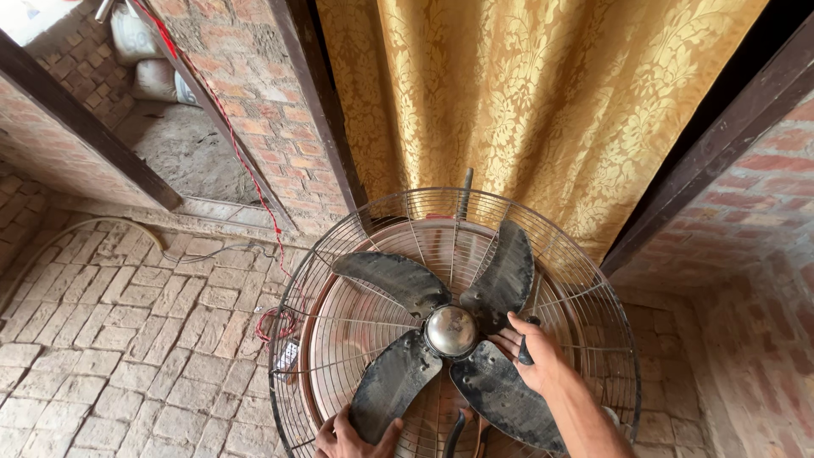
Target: The person uses a screwdriver to remove the central nut from a standing fan, detaching the fan blades. They then reattach the fan blades and tighten the nut to secure them back onto the motor shaft.
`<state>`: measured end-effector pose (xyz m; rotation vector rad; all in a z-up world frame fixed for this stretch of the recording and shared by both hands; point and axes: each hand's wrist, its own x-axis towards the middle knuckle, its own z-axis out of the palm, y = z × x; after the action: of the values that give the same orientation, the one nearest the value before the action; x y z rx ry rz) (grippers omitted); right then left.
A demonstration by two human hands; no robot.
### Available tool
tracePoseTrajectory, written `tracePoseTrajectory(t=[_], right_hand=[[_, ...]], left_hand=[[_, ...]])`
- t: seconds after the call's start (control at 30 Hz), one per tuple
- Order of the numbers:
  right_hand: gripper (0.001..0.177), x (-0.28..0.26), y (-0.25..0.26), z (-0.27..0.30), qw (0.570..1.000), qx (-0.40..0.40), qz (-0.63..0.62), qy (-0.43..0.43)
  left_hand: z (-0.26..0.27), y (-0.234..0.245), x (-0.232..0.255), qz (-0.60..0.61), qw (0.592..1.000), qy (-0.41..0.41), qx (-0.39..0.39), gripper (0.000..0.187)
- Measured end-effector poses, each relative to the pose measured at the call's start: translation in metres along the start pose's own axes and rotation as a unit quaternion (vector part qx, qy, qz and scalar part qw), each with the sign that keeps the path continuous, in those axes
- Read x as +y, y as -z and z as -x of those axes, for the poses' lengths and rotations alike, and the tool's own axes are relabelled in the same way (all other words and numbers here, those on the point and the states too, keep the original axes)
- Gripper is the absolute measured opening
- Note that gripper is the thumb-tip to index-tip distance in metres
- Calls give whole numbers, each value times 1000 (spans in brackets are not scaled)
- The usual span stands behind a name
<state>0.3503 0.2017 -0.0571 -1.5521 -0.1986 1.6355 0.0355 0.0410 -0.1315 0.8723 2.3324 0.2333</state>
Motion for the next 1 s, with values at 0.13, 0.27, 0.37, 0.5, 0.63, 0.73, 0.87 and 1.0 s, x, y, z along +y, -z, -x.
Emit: tracePoseTrajectory(t=[0.13, 0.27, 0.37, 0.5, 0.63, 0.73, 0.87, 1.0], right_hand=[[68, 0, 0, 2, 1000, -1, 7, 7], [70, 11, 6, -4, 1000, -21, -6, 4], [72, 15, 7, -3, 999, -29, -13, 4], [74, 6, 1, 14, 1000, -22, -19, 0], [73, 1, 0, 29, 999, 19, 5, 28], [70, 0, 14, 37, 988, 45, 119, 91], [63, -4, 39, 54, 961, 64, 222, 153], [59, 8, 46, 78, 922, 95, 349, 139]], left_hand=[[6, 14, 4, -25, 999, -19, -26, 123], [-4, 18, -6, -51, 996, -58, -32, 132], [-3, 19, -13, -67, 991, -114, -13, 133], [3, 32, -7, -94, 987, -131, -26, 131], [-1, 47, -14, 130, 985, -106, -43, 113], [-12, 65, -19, 306, 950, -39, -38, 93], [6, 108, -27, 315, 947, -22, -54, 85], [43, 113, -12, 224, 965, -104, -90, 106]])
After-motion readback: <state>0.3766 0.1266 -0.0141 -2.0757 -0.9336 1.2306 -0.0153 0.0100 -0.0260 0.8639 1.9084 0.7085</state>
